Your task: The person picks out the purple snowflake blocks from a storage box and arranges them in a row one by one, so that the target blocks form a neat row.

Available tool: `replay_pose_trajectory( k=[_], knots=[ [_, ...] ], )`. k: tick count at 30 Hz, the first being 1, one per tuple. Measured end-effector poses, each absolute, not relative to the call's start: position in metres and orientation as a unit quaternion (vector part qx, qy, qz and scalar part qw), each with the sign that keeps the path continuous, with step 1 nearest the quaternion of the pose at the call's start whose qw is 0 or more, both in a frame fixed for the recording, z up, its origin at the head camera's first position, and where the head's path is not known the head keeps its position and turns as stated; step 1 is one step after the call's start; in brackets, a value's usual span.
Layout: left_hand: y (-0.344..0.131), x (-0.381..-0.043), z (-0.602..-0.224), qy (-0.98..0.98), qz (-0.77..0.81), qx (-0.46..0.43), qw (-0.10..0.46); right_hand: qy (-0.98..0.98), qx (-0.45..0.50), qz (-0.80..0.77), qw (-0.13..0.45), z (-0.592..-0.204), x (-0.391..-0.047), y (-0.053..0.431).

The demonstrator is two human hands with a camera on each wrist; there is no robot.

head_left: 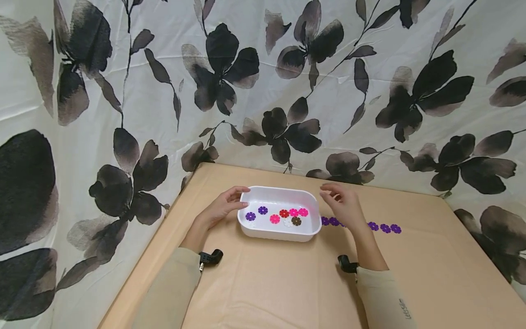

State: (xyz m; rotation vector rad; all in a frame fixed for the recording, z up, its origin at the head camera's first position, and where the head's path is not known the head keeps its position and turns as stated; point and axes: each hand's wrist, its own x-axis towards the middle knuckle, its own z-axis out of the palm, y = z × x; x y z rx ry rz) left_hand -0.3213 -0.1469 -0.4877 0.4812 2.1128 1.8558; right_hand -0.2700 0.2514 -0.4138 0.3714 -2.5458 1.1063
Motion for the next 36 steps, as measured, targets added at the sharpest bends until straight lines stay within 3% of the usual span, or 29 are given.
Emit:
replay_pose_trajectory(
  k=[8,15,30,36],
  knots=[
    [-0.147,-0.321,-0.487,0.731,0.646,0.167,0.144,-0.906,0.216,0.354,0.084,-0.424,-0.272,0.169],
    [-0.150,-0.318,-0.487,0.727,0.648,0.175,0.149,-0.919,0.264,0.280,0.086,-0.438,-0.283,0.121],
    [-0.154,-0.318,-0.483,0.727,0.646,0.184,0.143,-0.913,0.383,0.135,0.043,-0.457,-0.296,0.093],
    [-0.153,-0.317,-0.485,0.727,0.646,0.180,0.147,-0.920,0.374,0.115,0.024,-0.460,-0.293,0.094]
  ],
)
